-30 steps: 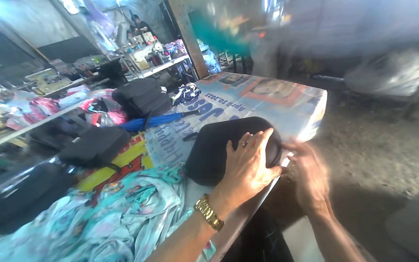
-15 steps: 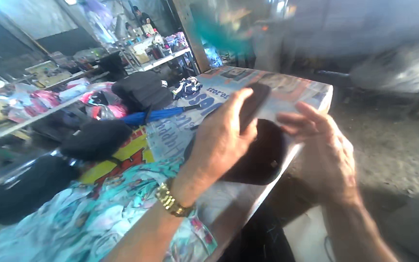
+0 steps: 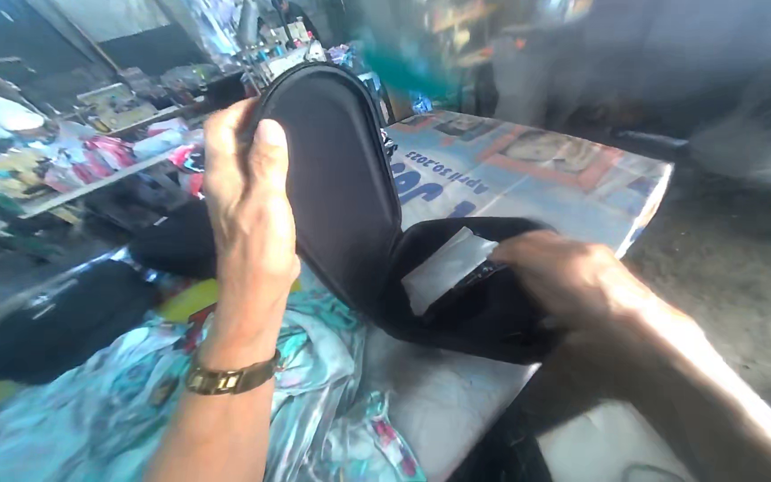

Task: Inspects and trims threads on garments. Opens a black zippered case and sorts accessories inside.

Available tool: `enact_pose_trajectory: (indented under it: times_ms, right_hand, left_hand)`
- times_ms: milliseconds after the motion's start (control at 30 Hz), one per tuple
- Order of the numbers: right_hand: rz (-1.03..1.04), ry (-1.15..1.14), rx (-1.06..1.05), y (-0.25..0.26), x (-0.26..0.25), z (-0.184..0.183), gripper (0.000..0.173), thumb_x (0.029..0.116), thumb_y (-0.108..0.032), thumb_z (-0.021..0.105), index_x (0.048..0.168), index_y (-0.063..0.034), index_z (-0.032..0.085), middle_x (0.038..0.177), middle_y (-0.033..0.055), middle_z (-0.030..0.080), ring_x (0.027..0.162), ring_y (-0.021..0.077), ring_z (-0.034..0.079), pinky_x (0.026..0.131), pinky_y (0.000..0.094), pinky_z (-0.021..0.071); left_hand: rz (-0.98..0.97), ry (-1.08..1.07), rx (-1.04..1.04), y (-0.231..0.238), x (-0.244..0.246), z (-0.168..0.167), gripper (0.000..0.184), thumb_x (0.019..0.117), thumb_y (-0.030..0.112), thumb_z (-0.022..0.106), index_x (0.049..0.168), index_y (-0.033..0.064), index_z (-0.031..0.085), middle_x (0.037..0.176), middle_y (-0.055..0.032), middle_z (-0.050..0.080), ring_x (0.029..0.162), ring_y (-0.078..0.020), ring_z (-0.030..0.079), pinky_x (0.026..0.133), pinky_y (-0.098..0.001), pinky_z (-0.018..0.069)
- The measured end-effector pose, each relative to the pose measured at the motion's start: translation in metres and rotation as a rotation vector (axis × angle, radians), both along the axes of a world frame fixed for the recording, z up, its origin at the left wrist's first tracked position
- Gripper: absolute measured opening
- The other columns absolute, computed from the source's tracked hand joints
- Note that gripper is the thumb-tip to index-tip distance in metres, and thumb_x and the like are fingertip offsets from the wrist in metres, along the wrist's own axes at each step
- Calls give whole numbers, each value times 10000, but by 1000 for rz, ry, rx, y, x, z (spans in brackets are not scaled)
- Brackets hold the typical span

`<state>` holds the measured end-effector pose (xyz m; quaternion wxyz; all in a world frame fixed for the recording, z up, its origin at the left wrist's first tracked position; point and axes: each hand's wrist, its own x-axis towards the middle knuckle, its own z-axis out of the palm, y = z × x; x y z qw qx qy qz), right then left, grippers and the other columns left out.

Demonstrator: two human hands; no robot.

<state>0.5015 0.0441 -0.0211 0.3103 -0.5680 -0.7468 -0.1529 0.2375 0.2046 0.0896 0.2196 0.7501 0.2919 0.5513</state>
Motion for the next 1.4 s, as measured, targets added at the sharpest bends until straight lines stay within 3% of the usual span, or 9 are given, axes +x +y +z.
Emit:
enact_pose_trajectory:
  times_ms: [133,367,633,767,867,967,1033,1133,1400]
  right_hand:
    - [84,-249,-311,51,10,8,325,999,-100,549,1281,-161,697,1359,77,663,1268,287,621,1012,499,516]
    - [84,-138,-434,76,25,20,123,1004,-211,597,1008,-169,713,807,20,682,724,237,689,595,490,545]
    - [-121,279,-217,75,33,34,206,1067,-165,501,1054,-92,693,772,80,649,665,238,629,595,477,503]
    - [-276,-92,-157,67,27,32,198,1007,-149,562,1131,-62,690,1025,188,670,894,423,678,641,609,520]
    - [12,-227,-228,67,11,27,457,846,-336,697,1260,-145,677,1244,105,654,1128,317,638,863,531,544]
    - [162,-397,-396,69,-14,11,368,908,-309,690,1247,-166,688,1213,62,683,1149,271,645,930,495,530]
    - [183,-435,-352,73,-14,0,202,958,-224,616,1105,-134,720,988,61,698,909,265,685,731,449,547]
    - [181,-257,-187,77,-4,-2,174,969,-160,562,995,-116,729,834,55,694,707,247,692,563,446,551]
    - [251,839,-281,56,-14,46,141,1001,-49,592,1091,-86,694,876,21,727,726,82,681,616,241,571]
  left_hand:
    - [-15,-66,-6,10,-3,2,402,1103,379,395,1423,163,509,1314,58,601,1208,-19,581,1037,-273,495]
    - [-55,-115,-97,15,-20,-6,335,1109,354,407,1407,242,512,1303,113,612,1195,-27,609,1023,-270,521]
    - [10,-213,-25,35,-15,-11,453,1081,319,485,1476,102,441,1400,7,567,1298,-91,558,1105,-314,482]
    - [82,-220,-35,42,-23,-18,547,1037,174,529,1546,94,347,1528,-26,458,1387,-118,482,1145,-315,443]
    - [133,-223,-95,43,-28,-23,547,1032,133,497,1558,136,345,1548,-10,441,1395,-108,473,1143,-327,444]
    - [172,-185,-194,40,-40,-31,572,1028,145,470,1578,223,331,1543,14,451,1357,-104,510,1093,-373,477]
    - [193,-193,-234,41,-47,-35,583,1013,139,481,1571,232,340,1522,11,472,1336,-112,526,1069,-392,495]
    - [228,-256,-315,44,-57,-40,609,993,157,531,1569,233,350,1525,5,465,1342,-124,516,1066,-408,490]
    - [294,-443,-611,50,-85,-80,629,1015,155,585,1578,255,323,1537,-83,439,1296,-243,552,966,-483,535]
